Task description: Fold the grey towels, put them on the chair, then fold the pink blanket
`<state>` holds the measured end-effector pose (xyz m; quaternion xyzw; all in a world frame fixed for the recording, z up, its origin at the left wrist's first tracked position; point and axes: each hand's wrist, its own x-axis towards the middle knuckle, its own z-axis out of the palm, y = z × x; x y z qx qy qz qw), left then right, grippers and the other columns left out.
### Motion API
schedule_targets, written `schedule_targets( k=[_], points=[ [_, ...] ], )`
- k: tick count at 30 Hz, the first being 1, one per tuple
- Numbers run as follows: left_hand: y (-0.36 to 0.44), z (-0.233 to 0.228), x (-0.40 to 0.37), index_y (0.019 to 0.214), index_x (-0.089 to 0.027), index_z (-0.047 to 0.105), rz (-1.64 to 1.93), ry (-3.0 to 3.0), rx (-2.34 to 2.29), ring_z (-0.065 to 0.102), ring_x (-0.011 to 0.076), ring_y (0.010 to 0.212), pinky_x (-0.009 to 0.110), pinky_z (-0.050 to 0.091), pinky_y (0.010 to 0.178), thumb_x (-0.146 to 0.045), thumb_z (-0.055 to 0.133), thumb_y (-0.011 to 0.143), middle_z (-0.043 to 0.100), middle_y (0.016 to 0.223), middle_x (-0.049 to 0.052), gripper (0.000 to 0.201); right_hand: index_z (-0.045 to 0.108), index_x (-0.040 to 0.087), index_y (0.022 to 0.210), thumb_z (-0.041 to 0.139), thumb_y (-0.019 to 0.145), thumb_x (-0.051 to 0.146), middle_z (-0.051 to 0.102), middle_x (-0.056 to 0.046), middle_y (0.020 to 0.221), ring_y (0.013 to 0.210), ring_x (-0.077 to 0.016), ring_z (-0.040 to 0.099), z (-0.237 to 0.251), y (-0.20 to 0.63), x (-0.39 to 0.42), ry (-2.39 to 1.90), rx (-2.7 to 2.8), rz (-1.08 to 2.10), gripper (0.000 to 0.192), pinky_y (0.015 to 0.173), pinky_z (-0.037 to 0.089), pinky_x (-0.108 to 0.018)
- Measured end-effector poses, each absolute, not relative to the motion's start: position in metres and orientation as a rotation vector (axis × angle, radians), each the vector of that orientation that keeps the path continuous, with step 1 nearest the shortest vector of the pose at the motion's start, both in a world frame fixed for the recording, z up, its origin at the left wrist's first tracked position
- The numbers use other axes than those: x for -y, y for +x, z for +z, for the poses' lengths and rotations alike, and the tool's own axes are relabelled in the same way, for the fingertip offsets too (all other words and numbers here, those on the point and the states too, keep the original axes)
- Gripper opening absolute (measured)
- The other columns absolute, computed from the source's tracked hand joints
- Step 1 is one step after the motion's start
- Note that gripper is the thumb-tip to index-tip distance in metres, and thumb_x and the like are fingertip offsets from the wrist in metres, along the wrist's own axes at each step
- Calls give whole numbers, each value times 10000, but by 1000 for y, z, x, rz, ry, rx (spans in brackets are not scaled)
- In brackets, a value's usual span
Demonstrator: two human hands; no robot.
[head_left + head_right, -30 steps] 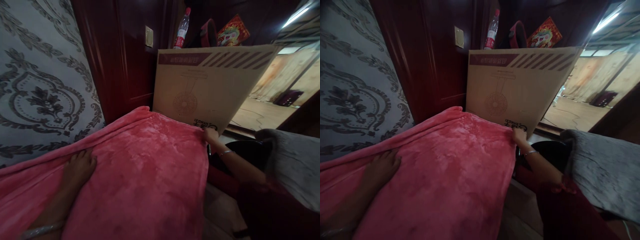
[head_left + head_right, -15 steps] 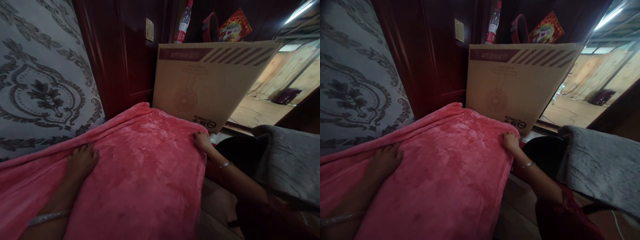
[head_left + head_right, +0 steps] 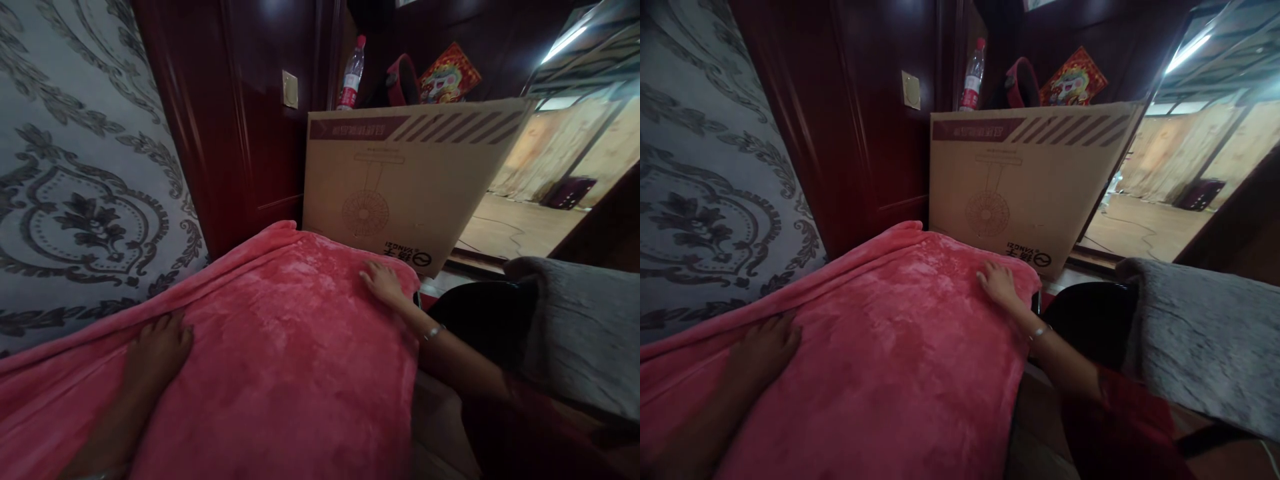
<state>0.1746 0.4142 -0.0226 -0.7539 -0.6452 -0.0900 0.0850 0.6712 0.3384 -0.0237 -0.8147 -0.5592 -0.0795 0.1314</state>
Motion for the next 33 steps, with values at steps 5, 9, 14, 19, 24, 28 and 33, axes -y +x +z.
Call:
schedule_targets(
  k=[5,9,14,19,24,28,33],
  points=[
    [175,-21,-413,1389,-82,562,-249,-2243,1922,564,394,1178,554,488,924,-337,243,973,613,1354,215,583,354,220,1584,353,1029,468,275,-143,1656,1510,-354,254,-33,707,-365,-2631,1497,-29,607,1150,283,-633],
    [176,-23,-414,1403,-81,553,-241,-2223,1921,565,383,1171,542,487,925,-327,242,976,612,1363,203,583,476,182,1510,358,1015,448,441,-198,1552,1428,-409,390,-51,721,-360,-2674,1455,-74,575,1076,337,-685],
    [175,-26,-414,1453,-75,512,-232,-2212,1936,560,385,1191,540,486,935,-336,219,985,595,1399,189,611,502,130,1480,307,1026,365,517,-220,1479,1382,-314,477,-38,706,-409,-2502,1598,-156,548,1121,376,-485],
    [169,-32,-417,1413,-65,565,-246,-2206,1908,569,369,1220,523,478,979,-322,258,979,607,1395,194,591,307,241,1602,350,1035,464,276,-84,1665,1510,-224,290,-36,685,-486,-2283,1827,-77,611,1189,311,-403],
    [169,-36,-417,1430,-108,560,-208,-2171,1907,566,353,1244,493,472,988,-327,294,985,591,1430,169,562,430,249,1543,295,1057,455,447,-100,1574,1448,-238,405,-55,694,-504,-2305,1819,1,545,1177,330,-450],
    [172,-35,-414,1451,-102,534,-170,-2160,1911,558,353,1252,483,471,983,-314,302,984,594,1422,177,564,459,217,1528,255,1061,445,503,-149,1519,1411,-284,449,-48,687,-505,-2323,1791,-40,558,1140,366,-506],
    [174,-32,-411,1450,-93,534,-167,-2179,1918,542,359,1264,497,460,1003,-309,290,980,567,1454,180,572,350,303,1588,301,1039,526,291,-72,1660,1535,-310,201,-43,637,-514,-2057,2023,-180,595,1209,207,-574]
  ],
)
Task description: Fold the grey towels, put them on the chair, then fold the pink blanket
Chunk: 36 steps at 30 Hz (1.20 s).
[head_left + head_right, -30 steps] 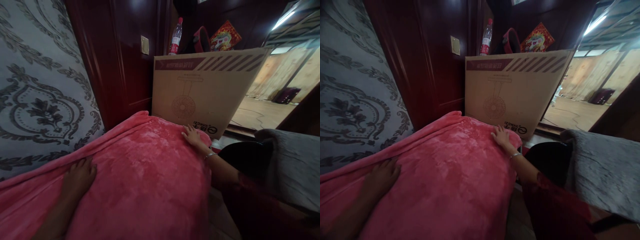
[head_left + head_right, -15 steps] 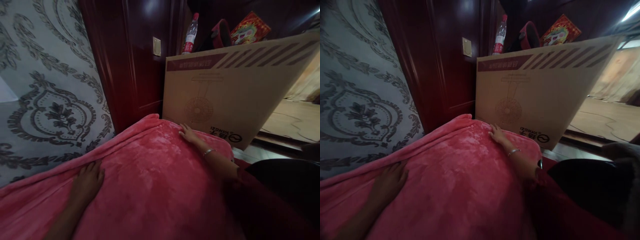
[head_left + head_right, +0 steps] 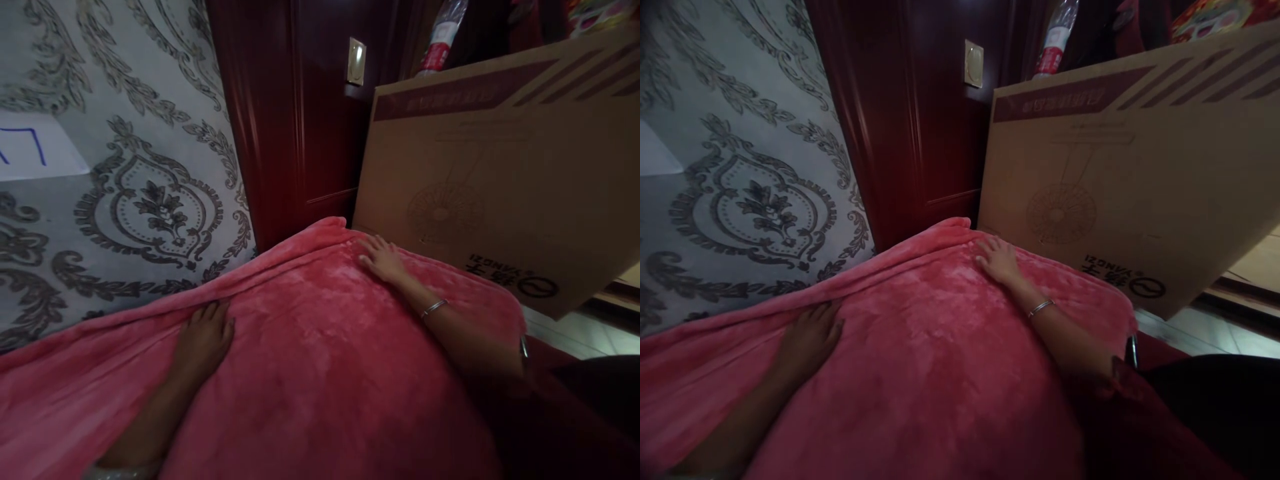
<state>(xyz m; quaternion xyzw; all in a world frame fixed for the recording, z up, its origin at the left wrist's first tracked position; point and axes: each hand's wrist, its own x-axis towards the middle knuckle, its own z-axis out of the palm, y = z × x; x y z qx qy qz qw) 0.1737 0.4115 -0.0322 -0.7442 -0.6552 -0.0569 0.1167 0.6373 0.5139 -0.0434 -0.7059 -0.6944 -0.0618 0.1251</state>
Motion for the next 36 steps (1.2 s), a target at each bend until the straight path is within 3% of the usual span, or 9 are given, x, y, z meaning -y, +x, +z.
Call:
schedule_targets(
  k=[2,5,10,12,16,21,25,30,36],
  points=[
    [174,-32,-411,1452,-97,532,-169,-2178,1941,516,357,1295,497,442,1033,-328,281,988,553,1471,173,576,339,334,1591,299,1039,539,271,-28,1670,1544,-273,186,-48,628,-515,-1966,2193,-81,590,1231,185,-528],
    [176,-33,-410,1473,-114,506,-192,-2161,1974,464,366,1346,526,402,1075,-379,285,998,523,1500,168,587,336,297,1597,255,1050,506,266,-43,1669,1544,-271,193,-54,634,-512,-2141,2126,53,591,1228,206,-526],
    [180,-36,-407,1490,-142,491,-190,-2126,2039,402,374,1410,572,319,1135,-414,331,992,469,1545,176,589,319,268,1605,266,1046,481,252,-83,1670,1534,-336,209,-45,627,-509,-2312,1951,12,600,1179,247,-640],
    [180,-36,-407,1506,-142,472,-205,-2129,2050,383,378,1429,579,301,1147,-419,337,991,448,1565,172,599,295,321,1610,297,1039,511,251,-59,1673,1539,-342,185,-45,607,-509,-2121,2075,-69,601,1180,232,-655],
    [178,-37,-405,1527,-211,452,-271,-2304,1961,340,354,1472,574,270,1181,-456,383,989,455,1579,106,594,315,362,1597,340,1035,517,248,-10,1674,1548,-280,180,-55,578,-512,-1752,2431,-20,584,1230,187,-567],
    [180,-38,-401,1517,-235,464,-254,-2326,1951,382,361,1444,614,232,1190,-516,394,988,463,1572,107,603,270,274,1622,275,1060,455,200,-42,1684,1553,-269,159,-52,594,-525,-2123,2232,109,591,1240,185,-537],
    [184,-36,-399,1542,-224,420,-175,-2316,2023,361,380,1456,647,225,1180,-534,376,992,414,1601,128,633,299,235,1616,228,1063,476,223,-104,1676,1531,-346,213,-40,585,-510,-2274,2101,107,607,1184,265,-619],
    [186,-34,-397,1529,-230,434,-168,-2302,2015,397,372,1427,591,285,1158,-557,377,992,455,1568,138,632,278,352,1614,265,1022,582,222,-27,1685,1542,-346,165,-63,541,-455,-1734,2520,-41,634,1198,227,-621],
    [189,-36,-387,1538,-209,417,-193,-2353,1990,408,358,1412,581,304,1160,-600,369,984,448,1570,142,680,254,339,1621,243,994,583,252,-36,1675,1543,-324,173,-94,536,-438,-1679,2524,82,673,1195,218,-649]
  ],
)
